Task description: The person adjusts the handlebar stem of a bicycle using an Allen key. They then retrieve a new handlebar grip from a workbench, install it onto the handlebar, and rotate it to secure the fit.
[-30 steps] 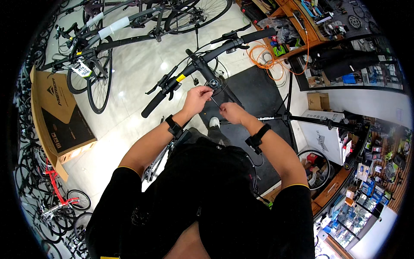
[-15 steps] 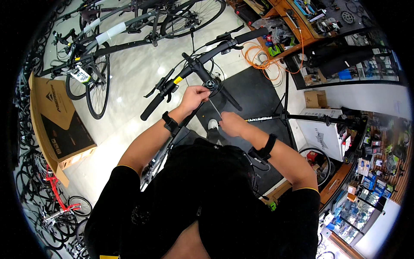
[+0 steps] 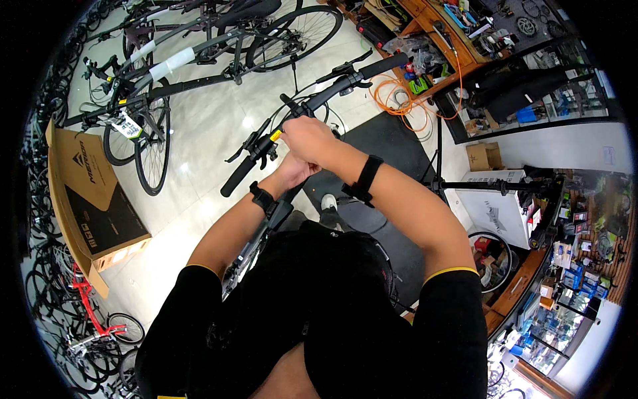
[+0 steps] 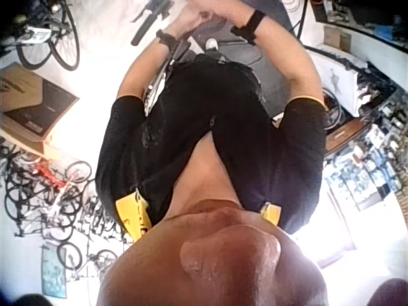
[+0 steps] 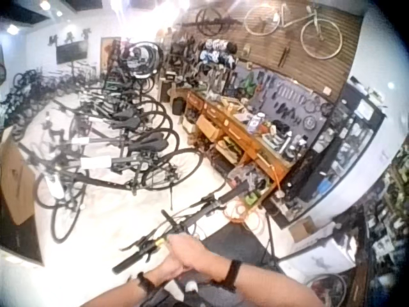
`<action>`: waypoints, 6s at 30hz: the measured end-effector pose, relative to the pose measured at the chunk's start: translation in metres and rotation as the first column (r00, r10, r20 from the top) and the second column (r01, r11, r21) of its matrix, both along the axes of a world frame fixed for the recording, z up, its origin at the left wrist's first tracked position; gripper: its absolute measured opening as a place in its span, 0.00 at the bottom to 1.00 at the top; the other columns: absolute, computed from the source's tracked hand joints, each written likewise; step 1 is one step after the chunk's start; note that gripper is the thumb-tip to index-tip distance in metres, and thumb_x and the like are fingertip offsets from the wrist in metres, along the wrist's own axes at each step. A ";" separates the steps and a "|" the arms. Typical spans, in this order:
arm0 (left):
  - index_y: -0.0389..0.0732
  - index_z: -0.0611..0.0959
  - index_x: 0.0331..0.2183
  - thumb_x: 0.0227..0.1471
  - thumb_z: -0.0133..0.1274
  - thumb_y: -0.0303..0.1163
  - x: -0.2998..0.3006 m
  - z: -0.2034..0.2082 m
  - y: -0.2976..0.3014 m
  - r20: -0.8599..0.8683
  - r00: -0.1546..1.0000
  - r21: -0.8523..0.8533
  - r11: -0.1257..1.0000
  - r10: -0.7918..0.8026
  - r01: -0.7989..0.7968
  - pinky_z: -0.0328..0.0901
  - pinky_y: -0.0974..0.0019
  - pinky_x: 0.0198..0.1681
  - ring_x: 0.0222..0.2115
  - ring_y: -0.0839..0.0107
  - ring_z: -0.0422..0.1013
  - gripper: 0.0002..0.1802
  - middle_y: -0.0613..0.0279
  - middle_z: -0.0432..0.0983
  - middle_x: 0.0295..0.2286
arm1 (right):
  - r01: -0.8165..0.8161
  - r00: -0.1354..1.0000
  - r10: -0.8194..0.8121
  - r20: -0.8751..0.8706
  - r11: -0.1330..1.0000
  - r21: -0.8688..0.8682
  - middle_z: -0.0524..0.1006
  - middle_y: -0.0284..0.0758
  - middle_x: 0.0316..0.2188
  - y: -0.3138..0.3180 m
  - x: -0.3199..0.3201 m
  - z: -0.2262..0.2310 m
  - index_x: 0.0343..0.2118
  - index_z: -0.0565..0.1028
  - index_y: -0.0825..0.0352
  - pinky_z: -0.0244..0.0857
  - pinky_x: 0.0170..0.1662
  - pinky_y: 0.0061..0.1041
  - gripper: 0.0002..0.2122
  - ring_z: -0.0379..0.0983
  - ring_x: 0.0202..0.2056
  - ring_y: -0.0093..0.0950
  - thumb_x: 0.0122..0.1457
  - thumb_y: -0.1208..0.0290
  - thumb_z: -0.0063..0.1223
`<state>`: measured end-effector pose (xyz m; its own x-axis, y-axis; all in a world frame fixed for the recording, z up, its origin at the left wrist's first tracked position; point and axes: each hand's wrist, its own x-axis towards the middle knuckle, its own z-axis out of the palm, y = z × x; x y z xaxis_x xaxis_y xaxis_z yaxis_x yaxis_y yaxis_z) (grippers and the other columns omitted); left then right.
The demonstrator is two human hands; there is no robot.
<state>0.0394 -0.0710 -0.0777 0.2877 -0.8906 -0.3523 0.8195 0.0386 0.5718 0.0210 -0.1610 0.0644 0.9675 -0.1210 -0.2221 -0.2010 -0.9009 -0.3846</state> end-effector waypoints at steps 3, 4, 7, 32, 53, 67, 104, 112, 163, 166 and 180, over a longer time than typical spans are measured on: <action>0.39 0.80 0.39 0.57 0.53 0.26 0.001 -0.003 0.004 0.236 0.971 0.014 0.999 -0.044 0.042 0.69 0.68 0.38 0.36 0.72 0.75 0.07 0.64 0.78 0.36 | -0.008 0.995 -0.001 -0.104 0.997 -0.082 0.79 0.47 0.31 -0.004 -0.002 0.004 0.32 0.78 0.70 0.71 0.45 0.39 0.13 0.77 0.38 0.46 0.61 0.63 0.49; 0.39 0.79 0.41 0.55 0.54 0.25 0.002 -0.005 0.004 0.327 0.944 0.010 0.999 -0.048 0.047 0.70 0.66 0.39 0.37 0.71 0.75 0.10 0.63 0.78 0.38 | 0.012 0.993 -0.020 -0.118 0.997 -0.074 0.79 0.47 0.31 -0.003 -0.003 0.003 0.33 0.78 0.70 0.70 0.45 0.39 0.13 0.77 0.38 0.46 0.61 0.64 0.49; 0.36 0.79 0.41 0.53 0.55 0.24 0.004 -0.013 0.007 0.839 0.543 0.075 0.996 -0.032 -0.057 0.70 0.62 0.40 0.37 0.64 0.76 0.11 0.55 0.79 0.37 | -0.091 0.990 0.096 0.099 0.994 -0.053 0.78 0.49 0.26 0.005 -0.009 -0.013 0.30 0.77 0.70 0.71 0.39 0.41 0.14 0.77 0.33 0.47 0.61 0.61 0.51; 0.36 0.80 0.41 0.56 0.55 0.25 -0.024 0.055 0.050 0.775 0.623 0.190 0.980 -0.111 -0.062 0.63 0.76 0.29 0.25 0.83 0.67 0.09 0.71 0.74 0.28 | 0.225 0.912 -0.408 0.026 0.554 0.802 0.76 0.30 0.27 -0.124 -0.119 -0.024 0.40 0.74 0.70 0.66 0.40 0.20 0.07 0.72 0.32 0.19 0.65 0.72 0.49; 0.35 0.80 0.38 0.58 0.52 0.27 -0.060 0.038 0.117 0.602 0.783 0.341 0.835 0.159 -0.431 0.62 0.75 0.32 0.26 0.81 0.66 0.06 0.69 0.74 0.27 | 0.222 0.685 -0.729 -0.009 0.197 0.955 0.78 0.40 0.32 -0.144 -0.088 -0.070 0.48 0.68 0.73 0.73 0.35 0.21 0.10 0.77 0.30 0.24 0.65 0.79 0.45; 0.34 0.80 0.37 0.57 0.53 0.27 -0.073 0.048 0.092 0.674 0.727 0.339 0.817 0.135 -0.467 0.65 0.76 0.31 0.26 0.82 0.68 0.07 0.70 0.75 0.27 | 0.159 0.652 -0.755 0.071 0.227 0.961 0.78 0.40 0.31 -0.139 -0.088 -0.079 0.42 0.68 0.72 0.73 0.33 0.21 0.05 0.76 0.28 0.24 0.65 0.79 0.44; 0.40 0.76 0.27 0.51 0.53 0.31 -0.025 0.067 -0.051 0.844 -0.377 0.218 0.886 -0.382 -0.409 0.69 0.55 0.34 0.33 0.55 0.73 0.05 0.56 0.71 0.28 | 0.581 0.806 -0.088 -0.585 -0.066 0.811 0.78 0.40 0.28 -0.220 -0.094 -0.067 0.33 0.73 0.67 0.67 0.29 0.23 0.14 0.74 0.26 0.26 0.66 0.60 0.48; 0.40 0.79 0.30 0.50 0.54 0.32 -0.008 0.059 -0.054 0.908 -0.315 0.190 0.942 -0.276 -0.278 0.70 0.54 0.34 0.32 0.54 0.73 0.06 0.55 0.72 0.29 | 0.100 0.966 0.132 -0.224 0.608 0.788 0.80 0.33 0.31 -0.247 -0.088 -0.044 0.34 0.77 0.68 0.66 0.36 0.19 0.09 0.70 0.29 0.18 0.65 0.67 0.50; 0.38 0.85 0.25 0.57 0.52 0.45 0.062 -0.021 0.124 0.933 0.163 0.199 0.082 -0.321 -0.977 0.64 0.51 0.41 0.36 0.48 0.68 0.21 0.54 0.78 0.30 | 0.416 0.905 -0.356 -0.233 0.856 0.308 0.62 0.21 0.11 -0.338 0.005 0.044 0.23 0.74 0.64 0.44 0.15 0.20 0.17 0.52 0.11 0.13 0.68 0.60 0.47; 0.39 0.86 0.25 0.56 0.52 0.45 0.076 -0.023 0.122 0.928 0.157 0.204 0.107 -0.339 -0.973 0.65 0.51 0.42 0.39 0.49 0.68 0.20 0.56 0.78 0.32 | 0.367 0.920 -0.300 -0.252 0.886 0.284 0.62 0.21 0.12 -0.339 -0.007 0.043 0.24 0.74 0.64 0.44 0.16 0.20 0.17 0.53 0.12 0.13 0.68 0.60 0.47; 0.40 0.86 0.26 0.52 0.54 0.38 0.144 -0.024 0.091 0.943 -0.109 -0.017 0.281 -0.315 -0.960 0.64 0.51 0.44 0.40 0.51 0.66 0.13 0.61 0.78 0.34 | 0.494 0.850 -0.400 -0.343 0.830 0.257 0.62 0.18 0.13 -0.323 -0.106 0.038 0.27 0.77 0.65 0.46 0.17 0.17 0.15 0.53 0.13 0.11 0.67 0.61 0.48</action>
